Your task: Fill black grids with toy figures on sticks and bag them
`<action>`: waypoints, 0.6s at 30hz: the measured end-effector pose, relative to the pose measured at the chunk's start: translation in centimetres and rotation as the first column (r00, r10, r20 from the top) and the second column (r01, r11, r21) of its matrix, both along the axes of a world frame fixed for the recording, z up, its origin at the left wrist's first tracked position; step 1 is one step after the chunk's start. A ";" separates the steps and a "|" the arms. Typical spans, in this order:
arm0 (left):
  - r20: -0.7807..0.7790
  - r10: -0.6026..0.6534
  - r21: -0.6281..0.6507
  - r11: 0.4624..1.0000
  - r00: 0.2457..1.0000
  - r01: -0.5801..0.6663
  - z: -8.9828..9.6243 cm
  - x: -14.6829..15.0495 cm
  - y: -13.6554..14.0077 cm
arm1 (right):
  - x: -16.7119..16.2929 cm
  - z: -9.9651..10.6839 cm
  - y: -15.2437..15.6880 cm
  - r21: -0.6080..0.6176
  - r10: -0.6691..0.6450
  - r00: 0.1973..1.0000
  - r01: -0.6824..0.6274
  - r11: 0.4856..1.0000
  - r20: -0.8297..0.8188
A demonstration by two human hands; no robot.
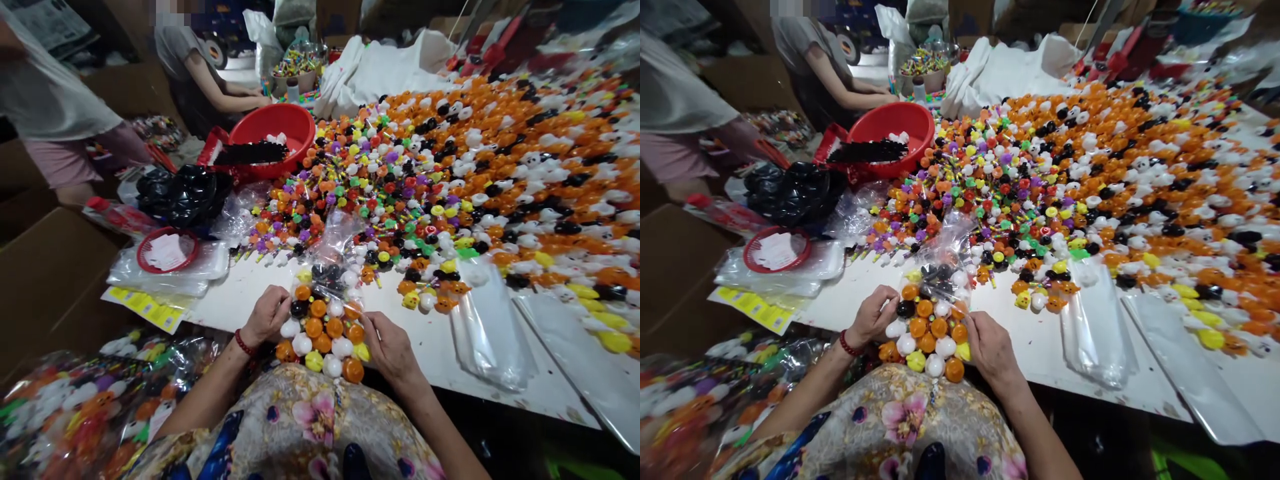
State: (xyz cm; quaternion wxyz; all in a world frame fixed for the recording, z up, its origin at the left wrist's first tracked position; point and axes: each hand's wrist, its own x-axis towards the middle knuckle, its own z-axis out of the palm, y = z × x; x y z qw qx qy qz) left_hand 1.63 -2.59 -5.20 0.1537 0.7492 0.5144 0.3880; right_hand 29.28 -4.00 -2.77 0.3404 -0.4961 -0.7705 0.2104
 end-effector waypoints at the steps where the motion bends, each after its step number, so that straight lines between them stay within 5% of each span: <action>1: -0.002 0.009 -0.009 1.000 1.000 -0.009 0.1 0.0 0.3 | -0.1 0.1 0.2 0.018 -0.002 1.000 0.002 1.000 0.015; 11: -0.034 0.110 -0.174 0.978 0.993 -0.114 1.6 0.6 3.7 | -0.9 0.5 1.7 -0.021 -0.001 0.999 0.002 1.000 0.040; 18: -0.052 -0.025 -0.024 0.999 0.998 0.024 2.0 -0.1 3.0 | 0.0 0.2 1.1 -0.048 0.017 0.999 -0.016 0.999 0.032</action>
